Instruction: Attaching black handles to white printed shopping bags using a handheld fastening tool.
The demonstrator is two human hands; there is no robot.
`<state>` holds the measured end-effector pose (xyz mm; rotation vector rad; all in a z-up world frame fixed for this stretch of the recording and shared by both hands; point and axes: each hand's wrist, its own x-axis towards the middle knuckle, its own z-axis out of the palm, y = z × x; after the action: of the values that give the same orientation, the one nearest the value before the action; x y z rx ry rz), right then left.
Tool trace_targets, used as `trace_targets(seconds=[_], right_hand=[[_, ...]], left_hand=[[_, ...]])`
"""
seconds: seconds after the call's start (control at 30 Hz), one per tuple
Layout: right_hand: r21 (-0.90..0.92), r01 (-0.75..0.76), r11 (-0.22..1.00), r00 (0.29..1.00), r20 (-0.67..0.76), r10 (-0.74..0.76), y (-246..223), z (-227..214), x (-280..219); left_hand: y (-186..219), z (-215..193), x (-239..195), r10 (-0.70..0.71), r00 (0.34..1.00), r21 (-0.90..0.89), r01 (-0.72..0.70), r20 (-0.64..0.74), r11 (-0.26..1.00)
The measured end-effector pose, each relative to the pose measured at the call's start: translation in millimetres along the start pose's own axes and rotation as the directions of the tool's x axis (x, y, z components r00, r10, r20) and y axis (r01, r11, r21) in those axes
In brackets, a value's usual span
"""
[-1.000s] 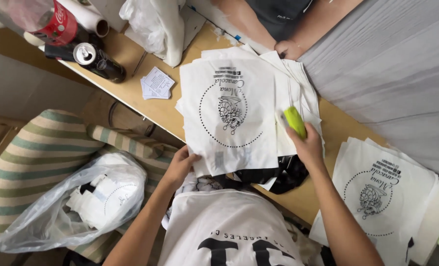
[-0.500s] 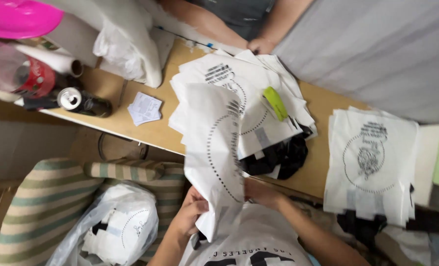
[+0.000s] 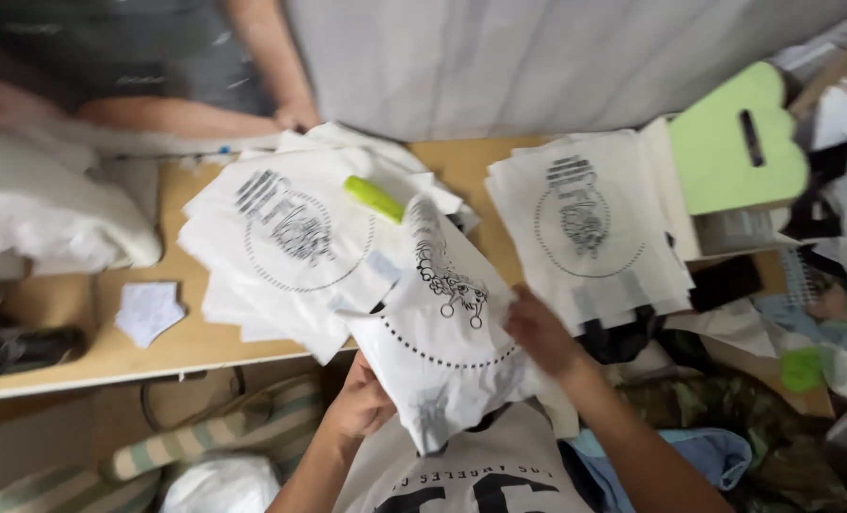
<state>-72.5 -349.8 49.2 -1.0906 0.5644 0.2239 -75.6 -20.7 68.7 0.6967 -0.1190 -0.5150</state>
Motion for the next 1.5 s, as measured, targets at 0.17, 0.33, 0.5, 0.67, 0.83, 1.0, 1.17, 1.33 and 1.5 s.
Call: trace_targets(seconds=[0.17, 0.33, 0.5, 0.67, 0.83, 1.0, 1.17, 1.33, 1.5], right_hand=[[-0.035, 0.243, 0.969, 0.938, -0.247, -0.244, -67, -160, 35], [-0.192, 0.447, 0.874, 0.838, -0.251, -0.484, -144, -242, 47], [-0.157, 0.554, 0.817, 0.803, -0.158, -0.575, -183, -270, 49], [-0.121, 0.556, 0.823, 0.826, -0.028, -0.562, -192, -276, 44], [0.033, 0.605, 0.796, 0.793, 0.061, -0.606, -193, -315, 46], [-0.008, 0.579, 0.815, 0.814, -0.050, -0.579, -139, -372, 86], [-0.237, 0.417, 0.877, 0.858, -0.215, -0.466, -146, -301, 48], [-0.515, 0.197, 0.834, 0.850, -0.334, -0.407, -162, -293, 46], [-0.682, 0.129, 0.720, 0.805, -0.351, -0.478, -174, -297, 49]], left_hand=[[-58, 39, 82, 0.031, 0.996, 0.092, -0.039, 0.089, 0.995], [-102, 99, 122, 0.020, 0.986, 0.163, -0.048, 0.165, 0.985], [-140, 116, 159, -0.011, 0.974, 0.305, -0.060, 0.227, 0.950], [-157, 126, 167, -0.105, 0.979, 0.479, 0.008, 0.177, 0.878], [-147, 145, 163, -0.055, 0.996, 0.705, -0.008, 0.066, 0.710], [-145, 172, 179, 0.016, 1.000, 0.862, 0.000, -0.009, 0.507], [-164, 175, 179, 0.087, 0.994, 0.956, 0.039, -0.067, 0.291], [-212, 147, 172, -0.323, 0.860, 0.515, 0.499, -0.396, 0.697], [-240, 136, 167, -0.381, 0.763, 0.316, 0.588, -0.522, 0.744]])
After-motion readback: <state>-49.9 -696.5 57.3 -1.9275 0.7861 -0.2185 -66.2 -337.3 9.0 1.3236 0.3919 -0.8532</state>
